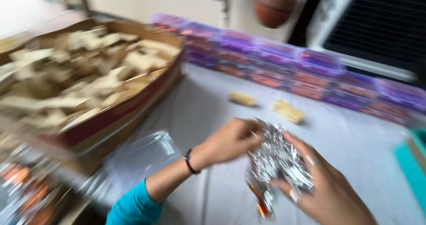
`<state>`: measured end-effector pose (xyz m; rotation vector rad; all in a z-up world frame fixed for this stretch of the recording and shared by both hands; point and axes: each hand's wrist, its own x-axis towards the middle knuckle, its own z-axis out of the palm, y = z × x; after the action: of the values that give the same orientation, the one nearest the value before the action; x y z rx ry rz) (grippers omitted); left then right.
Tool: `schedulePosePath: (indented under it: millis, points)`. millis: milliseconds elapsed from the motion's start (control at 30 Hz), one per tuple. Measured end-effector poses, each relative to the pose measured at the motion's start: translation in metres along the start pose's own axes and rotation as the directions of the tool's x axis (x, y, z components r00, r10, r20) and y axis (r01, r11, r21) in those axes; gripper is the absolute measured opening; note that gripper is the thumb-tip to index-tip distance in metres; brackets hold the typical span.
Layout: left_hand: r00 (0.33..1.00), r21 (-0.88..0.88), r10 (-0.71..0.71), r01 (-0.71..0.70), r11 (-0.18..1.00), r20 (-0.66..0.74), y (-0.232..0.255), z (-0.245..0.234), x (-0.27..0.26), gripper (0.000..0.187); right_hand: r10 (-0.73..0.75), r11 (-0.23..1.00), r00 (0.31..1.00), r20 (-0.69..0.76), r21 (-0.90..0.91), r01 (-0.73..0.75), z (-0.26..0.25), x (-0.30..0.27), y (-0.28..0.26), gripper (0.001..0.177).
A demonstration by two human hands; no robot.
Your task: Wrapping wooden blocks in foil and plastic, and wiping them with a cloth.
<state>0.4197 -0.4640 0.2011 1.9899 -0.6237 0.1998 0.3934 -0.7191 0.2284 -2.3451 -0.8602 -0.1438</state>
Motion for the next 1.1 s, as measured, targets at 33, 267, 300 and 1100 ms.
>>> schedulePosePath:
  millis: [33, 267, 300, 1100]
  points:
    - [0.997, -0.169, -0.075, 0.069, 0.983, -0.028, -0.036, 0.009, 0.02, 0.033, 0.189, 0.982, 0.981, -0.035, -0.008, -0.189, -0.001, 0.018, -0.011, 0.098]
    - [0.936, -0.743, -0.353, 0.227, 0.63, -0.013, -0.194, 0.033, 0.069, 0.045, 0.092, 0.983, 0.992, -0.088, 0.168, -0.076, 0.078, 0.126, 0.13, 0.034]
    - [0.891, -0.802, -0.454, 0.291, 0.522, 0.028, -0.191, 0.033, 0.067, 0.045, 0.191, 0.924, 0.981, 0.018, 0.335, -0.186, 0.095, 0.135, 0.154, 0.028]
    - [0.896, 0.241, -0.441, 0.415, 0.877, 0.06, -0.185, 0.018, 0.019, 0.056, 0.5, 0.681, 0.866, -0.034, 0.632, -0.368, 0.184, 0.13, 0.269, 0.014]
